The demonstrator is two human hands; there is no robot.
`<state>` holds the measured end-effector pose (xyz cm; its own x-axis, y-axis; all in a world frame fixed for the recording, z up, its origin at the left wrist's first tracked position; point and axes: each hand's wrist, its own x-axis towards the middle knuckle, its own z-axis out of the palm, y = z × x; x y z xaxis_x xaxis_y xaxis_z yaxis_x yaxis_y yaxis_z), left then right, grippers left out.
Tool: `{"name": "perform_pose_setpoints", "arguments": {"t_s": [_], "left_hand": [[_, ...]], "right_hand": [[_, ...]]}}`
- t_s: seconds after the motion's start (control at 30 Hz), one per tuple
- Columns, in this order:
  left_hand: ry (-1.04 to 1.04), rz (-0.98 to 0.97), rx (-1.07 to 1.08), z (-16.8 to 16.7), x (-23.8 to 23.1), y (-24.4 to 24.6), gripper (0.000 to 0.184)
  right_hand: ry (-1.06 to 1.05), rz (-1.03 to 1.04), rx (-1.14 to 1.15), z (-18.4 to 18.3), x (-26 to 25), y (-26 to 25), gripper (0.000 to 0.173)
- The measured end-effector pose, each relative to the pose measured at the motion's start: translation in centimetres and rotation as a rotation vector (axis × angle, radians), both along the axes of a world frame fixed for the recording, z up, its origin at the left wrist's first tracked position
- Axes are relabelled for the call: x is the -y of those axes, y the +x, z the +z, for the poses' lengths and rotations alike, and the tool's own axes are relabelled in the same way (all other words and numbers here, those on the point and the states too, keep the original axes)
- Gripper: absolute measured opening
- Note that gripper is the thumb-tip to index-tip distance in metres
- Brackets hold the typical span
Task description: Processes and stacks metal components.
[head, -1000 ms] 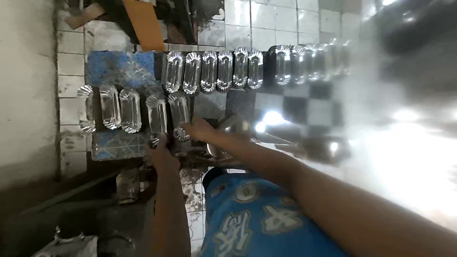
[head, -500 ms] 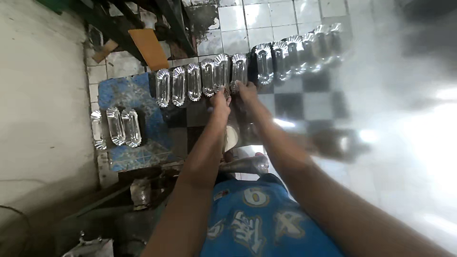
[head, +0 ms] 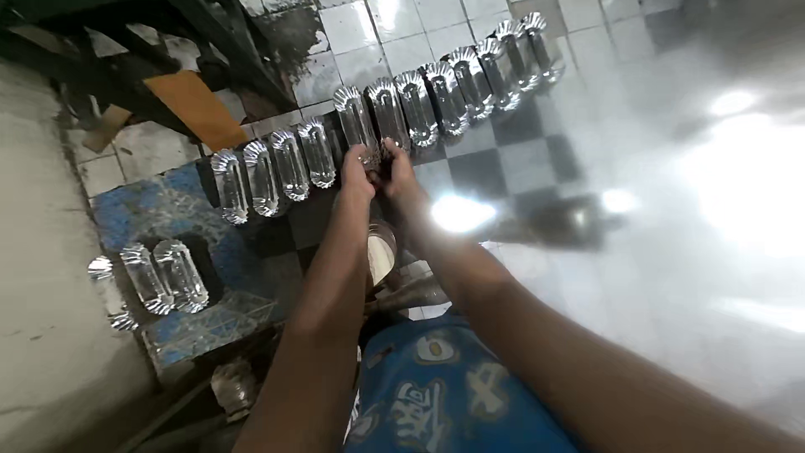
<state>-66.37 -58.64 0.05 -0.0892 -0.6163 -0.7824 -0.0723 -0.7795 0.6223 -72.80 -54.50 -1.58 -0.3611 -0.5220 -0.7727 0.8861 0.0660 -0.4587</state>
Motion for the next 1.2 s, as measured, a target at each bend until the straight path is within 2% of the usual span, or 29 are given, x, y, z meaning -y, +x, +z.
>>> {"name": "perform_pose_setpoints", "arguments": {"t_s": [0.13,0.17,0.23,0.27,0.33,0.37,0.4,0.43,0.5,0.57,0.63,0.67,0.7,0.77,0.83,0.87,0.93,1.03,1.13,1.2], "left_hand": [[0.016,-0.166,0.061,-0.4,1.4,0.3,0.053],[0.028,-0.186,0.061,-0.3,1.7,0.7,0.057],[0.043,-0.201,0.056,0.4,1.6,2.1,0.073],[0.029,-0.204,0.056,1.3,0.7,3.1,0.079],[-0.068,-0.306,0.068,4.8,-3.0,5.6,0.077],[-0.181,-0.440,0.085,7.0,-5.4,6.8,0.070],[-0.355,-0.632,0.109,8.6,-7.5,7.7,0.064],[-0.564,-0.854,0.129,9.1,-9.2,8.2,0.067],[-0.935,-1.237,0.175,7.3,-12.3,7.6,0.082],[-1.046,-1.552,0.324,5.1,-14.1,5.1,0.095],[-1.037,-1.770,0.490,3.4,-15.1,2.8,0.105],[-1.013,-1.817,0.552,2.8,-15.4,2.3,0.105],[-1.013,-1.810,0.591,2.3,-15.8,2.1,0.097],[-1.109,-1.720,0.635,1.6,-16.6,2.6,0.069],[-1.135,-1.650,0.678,1.5,-17.3,2.7,0.059],[-1.116,-1.625,0.698,1.6,-17.7,2.7,0.059],[-1.090,-1.577,0.738,1.8,-18.5,3.1,0.060],[-1.092,-1.416,0.721,5.0,-19.8,4.4,0.067],[-1.187,-1.166,0.667,9.4,-19.3,9.0,0.072],[-1.112,-1.170,0.746,9.7,-17.4,13.7,0.092]], "right_hand": [[0.017,0.103,-0.005,1.0,-1.3,-1.4,0.082],[-0.014,0.179,-0.020,2.1,-2.6,-1.6,0.080],[-0.122,0.371,-0.123,4.9,-6.9,-2.1,0.065],[-0.164,0.473,-0.293,6.2,-9.9,-2.7,0.056],[-0.209,0.609,-0.839,7.4,-16.7,-5.5,0.044],[-0.156,0.666,-1.116,7.4,-19.7,-7.5,0.042],[-0.078,0.734,-1.306,6.9,-22.3,-9.5,0.049],[0.010,0.842,-1.412,6.2,-24.2,-11.0,0.063],[0.164,1.155,-1.521,4.8,-26.8,-11.3,0.095],[0.251,1.418,-1.567,3.9,-26.3,-10.2,0.108],[0.220,1.522,-1.567,3.3,-25.1,-9.5,0.100],[0.162,1.533,-1.582,2.8,-24.8,-9.4,0.093],[0.096,1.525,-1.604,2.2,-24.8,-9.3,0.088],[0.018,1.531,-1.623,1.5,-24.9,-9.6,0.082],[0.007,1.559,-1.612,1.3,-24.7,-10.1,0.089],[0.009,1.578,-1.609,1.2,-24.5,-10.2,0.091],[-0.001,1.571,-1.645,0.9,-24.0,-10.1,0.086],[0.031,1.575,-1.682,1.2,-23.7,-10.3,0.090],[0.049,1.598,-1.697,2.9,-24.4,-9.5,0.099],[0.026,1.537,-1.738,4.2,-24.0,-7.7,0.097]]}}
